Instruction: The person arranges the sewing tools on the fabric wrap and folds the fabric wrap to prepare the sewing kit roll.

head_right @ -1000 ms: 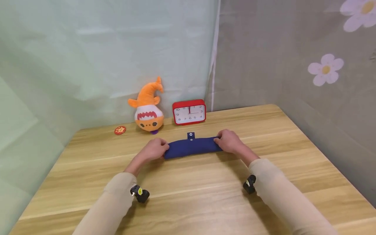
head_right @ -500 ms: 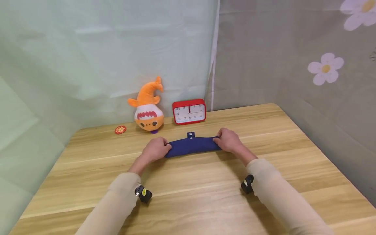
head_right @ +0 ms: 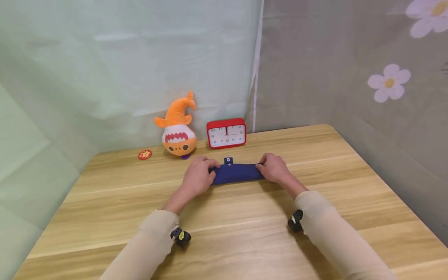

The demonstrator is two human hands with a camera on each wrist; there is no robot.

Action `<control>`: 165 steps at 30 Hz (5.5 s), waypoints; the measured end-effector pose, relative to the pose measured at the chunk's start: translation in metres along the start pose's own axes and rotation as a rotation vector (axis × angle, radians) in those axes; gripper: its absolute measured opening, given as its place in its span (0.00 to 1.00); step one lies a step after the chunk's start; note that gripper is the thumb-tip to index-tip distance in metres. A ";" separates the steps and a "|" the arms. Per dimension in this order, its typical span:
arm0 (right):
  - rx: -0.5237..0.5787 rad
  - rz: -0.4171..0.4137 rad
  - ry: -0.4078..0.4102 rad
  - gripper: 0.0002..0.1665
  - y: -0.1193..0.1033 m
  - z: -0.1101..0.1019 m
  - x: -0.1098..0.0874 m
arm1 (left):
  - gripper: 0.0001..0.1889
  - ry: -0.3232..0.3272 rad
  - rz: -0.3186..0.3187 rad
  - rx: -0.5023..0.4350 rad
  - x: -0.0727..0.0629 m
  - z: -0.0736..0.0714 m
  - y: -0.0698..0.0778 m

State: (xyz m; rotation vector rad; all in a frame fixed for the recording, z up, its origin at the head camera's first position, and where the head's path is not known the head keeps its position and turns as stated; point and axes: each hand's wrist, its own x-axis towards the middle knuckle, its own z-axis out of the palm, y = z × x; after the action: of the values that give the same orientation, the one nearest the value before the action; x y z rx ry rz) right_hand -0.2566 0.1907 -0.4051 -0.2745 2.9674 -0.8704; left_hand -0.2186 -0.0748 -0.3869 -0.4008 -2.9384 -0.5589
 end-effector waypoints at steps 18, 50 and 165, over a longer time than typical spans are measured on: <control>0.093 -0.007 -0.017 0.14 0.006 -0.005 0.002 | 0.15 0.047 -0.105 -0.183 0.002 0.017 0.016; 0.250 -0.028 -0.095 0.19 -0.069 0.027 0.040 | 0.17 -0.032 -0.113 -0.147 0.007 0.016 0.020; 0.439 -0.033 -0.218 0.15 -0.058 0.019 0.027 | 0.23 -0.120 0.012 0.080 0.004 0.008 0.026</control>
State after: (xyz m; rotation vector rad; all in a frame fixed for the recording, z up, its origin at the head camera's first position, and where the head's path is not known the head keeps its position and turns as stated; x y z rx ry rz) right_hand -0.2722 0.1279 -0.3900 -0.3693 2.4979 -1.3617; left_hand -0.2159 -0.0477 -0.3850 -0.4572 -3.0587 -0.4286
